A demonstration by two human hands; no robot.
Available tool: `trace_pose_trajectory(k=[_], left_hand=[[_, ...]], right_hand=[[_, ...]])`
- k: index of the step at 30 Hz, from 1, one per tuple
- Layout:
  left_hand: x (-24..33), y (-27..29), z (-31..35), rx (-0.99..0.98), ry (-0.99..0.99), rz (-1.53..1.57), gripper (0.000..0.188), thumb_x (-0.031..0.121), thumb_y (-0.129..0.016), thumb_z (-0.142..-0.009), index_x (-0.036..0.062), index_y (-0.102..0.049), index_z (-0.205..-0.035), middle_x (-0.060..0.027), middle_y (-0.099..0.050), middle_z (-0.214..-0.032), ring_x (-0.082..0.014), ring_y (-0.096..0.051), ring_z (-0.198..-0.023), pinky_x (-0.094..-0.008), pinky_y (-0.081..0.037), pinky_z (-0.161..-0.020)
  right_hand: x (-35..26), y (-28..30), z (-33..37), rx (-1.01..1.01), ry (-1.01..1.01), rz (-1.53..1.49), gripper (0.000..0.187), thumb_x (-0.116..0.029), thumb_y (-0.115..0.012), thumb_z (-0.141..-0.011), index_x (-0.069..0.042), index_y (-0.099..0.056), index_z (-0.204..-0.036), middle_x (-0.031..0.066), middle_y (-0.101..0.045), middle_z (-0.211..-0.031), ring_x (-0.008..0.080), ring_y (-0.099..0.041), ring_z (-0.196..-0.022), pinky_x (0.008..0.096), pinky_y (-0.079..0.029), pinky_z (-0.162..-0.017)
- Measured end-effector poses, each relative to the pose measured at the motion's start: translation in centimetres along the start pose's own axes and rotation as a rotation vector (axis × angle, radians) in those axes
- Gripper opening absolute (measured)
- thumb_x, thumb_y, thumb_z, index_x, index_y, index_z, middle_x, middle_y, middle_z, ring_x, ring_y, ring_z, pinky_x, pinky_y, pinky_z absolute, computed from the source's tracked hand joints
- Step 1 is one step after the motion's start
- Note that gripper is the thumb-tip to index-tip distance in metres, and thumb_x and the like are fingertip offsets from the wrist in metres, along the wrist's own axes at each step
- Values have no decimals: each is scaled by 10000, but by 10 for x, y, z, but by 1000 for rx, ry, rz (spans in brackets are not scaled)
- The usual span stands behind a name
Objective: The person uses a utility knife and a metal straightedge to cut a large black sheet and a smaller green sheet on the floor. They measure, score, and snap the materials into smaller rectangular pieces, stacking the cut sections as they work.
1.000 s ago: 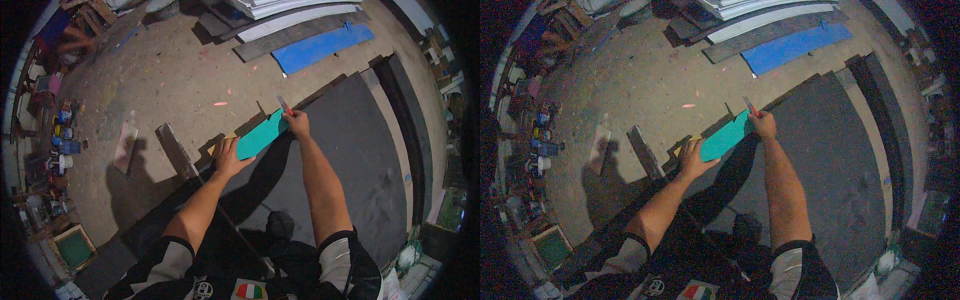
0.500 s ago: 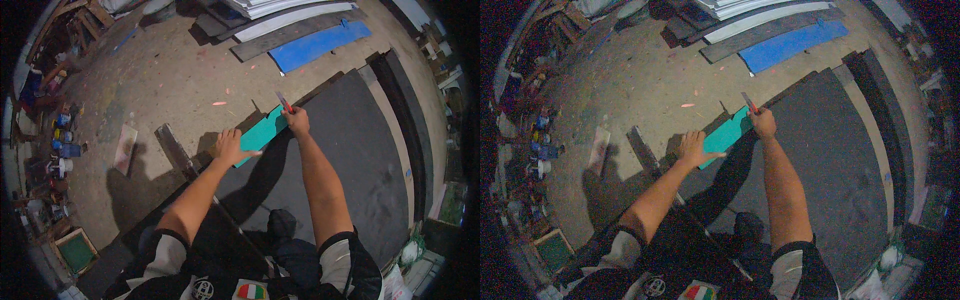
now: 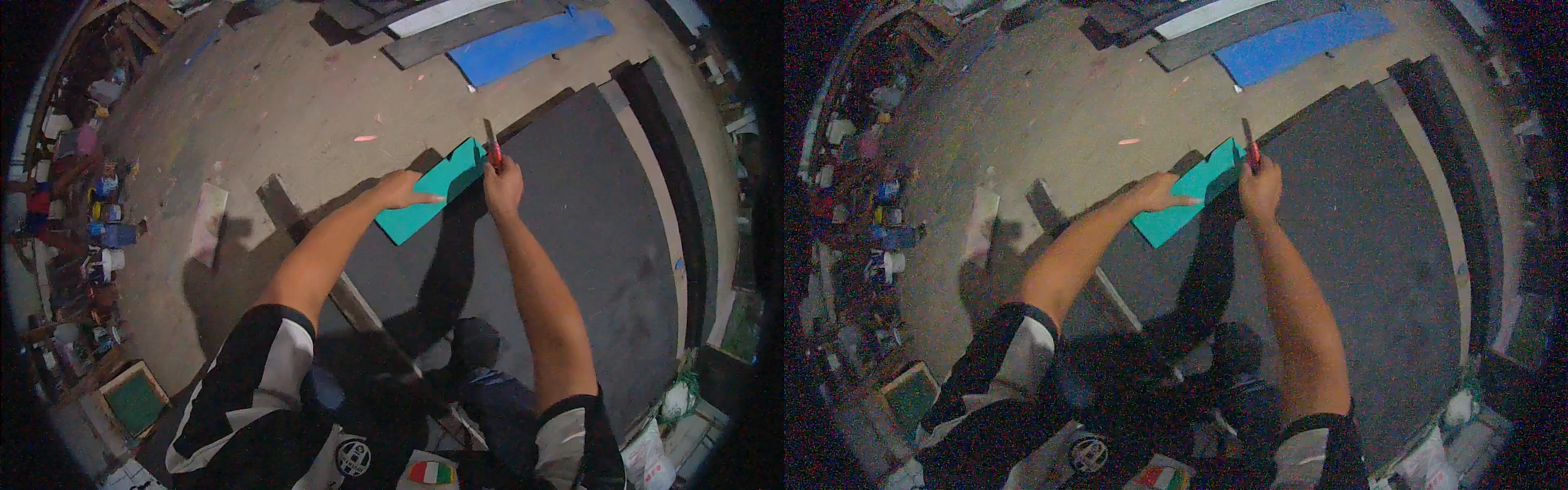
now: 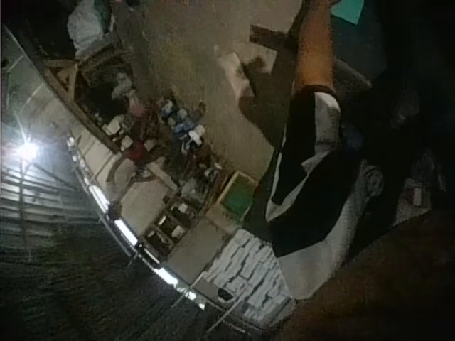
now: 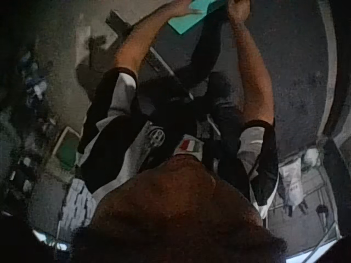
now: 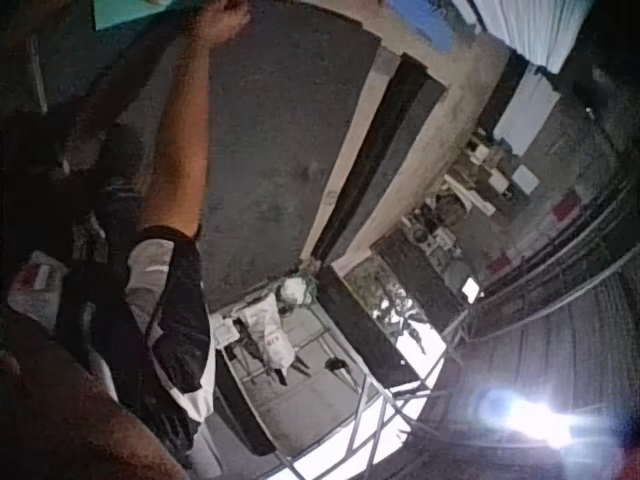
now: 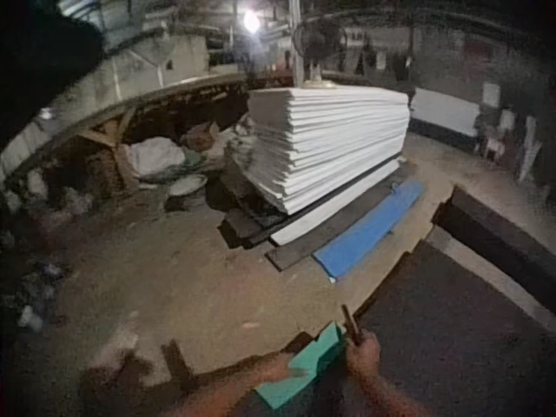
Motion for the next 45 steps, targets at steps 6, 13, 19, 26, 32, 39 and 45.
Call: trace_pose_trajectory(k=[6, 13, 19, 26, 32, 39, 45], left_hand=[[-11, -1, -3, -28, -42, 15, 726, 697, -721, -817, 67, -729, -1177, -200, -744, -1096, -346, -723, -1005, -457, -549, -907], [3, 8, 1, -61, -30, 21, 766, 731, -710, -801, 68, -729, -1185, -195, -747, -1085, -326, -728, -981, -447, -552, -888], [-3, 5, -1, -25, -42, 17, 793, 769, -701, -764, 79, -741, -1153, -199, -745, -1061, -350, -718, -998, -451, -540, -903], [-4, 4, -1, -31, -42, 50, 780, 757, -706, -768, 80, -744, -1153, -200, -745, -1056, -350, -719, -994, -443, -541, -899], [-4, 2, -4, -27, -59, 68, 793, 771, -704, -760, 81, -747, -1147, -202, -745, -1057, -348, -724, -989, -443, -545, -893], [-17, -3, -7, -52, 5, 14, 799, 777, -706, -752, 93, -747, -1162, -201, -747, -1068, -350, -721, -1017, -449, -543, -913], [-5, 1, -3, -35, -59, 23, 756, 763, -689, -779, 123, -748, -1178, -195, -747, -1092, -359, -718, -1027, -461, -542, -921]], right_hand=[[-11, 9, 133, -425, 259, -69, 561, -151, -583, -977, -144, -406, -1509, 296, -628, -1200, 496, -690, -920, 550, -555, -744], [-73, -25, 221, -858, 359, 316, 860, -29, -520, -933, -332, -147, -1645, 261, -641, -1147, 469, -705, -879, 570, -578, -741], [-90, -56, 224, -844, 333, 332, 776, -98, -448, -992, -328, -100, -1647, 294, -629, -1207, 456, -726, -907, 567, -606, -725], [-92, -64, 222, -767, 295, 302, 830, -33, -505, -924, -290, -182, -1644, 261, -644, -1112, 457, -715, -856, 564, -589, -714], [-100, -66, 223, -754, 276, 362, 803, -54, -519, -931, -275, -208, -1637, 250, -650, -1119, 438, -725, -843, 562, -594, -693], [-123, -65, 215, -868, 190, 398, 700, -67, -454, -984, -218, -234, -1631, 262, -652, -1187, 449, -728, -943, 579, -598, -744], [-124, -74, 213, -879, 147, 352, 658, -79, -416, -1012, -170, -206, -1629, 288, -640, -1238, 471, -710, -1013, 598, -589, -814]])
Point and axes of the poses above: each hand's wrist, its own z-axis away from the middle knuckle, its own y-axis out of the back of the hand, x = y × z, the point moved 5 cm from there along -z, towards the middle knuckle
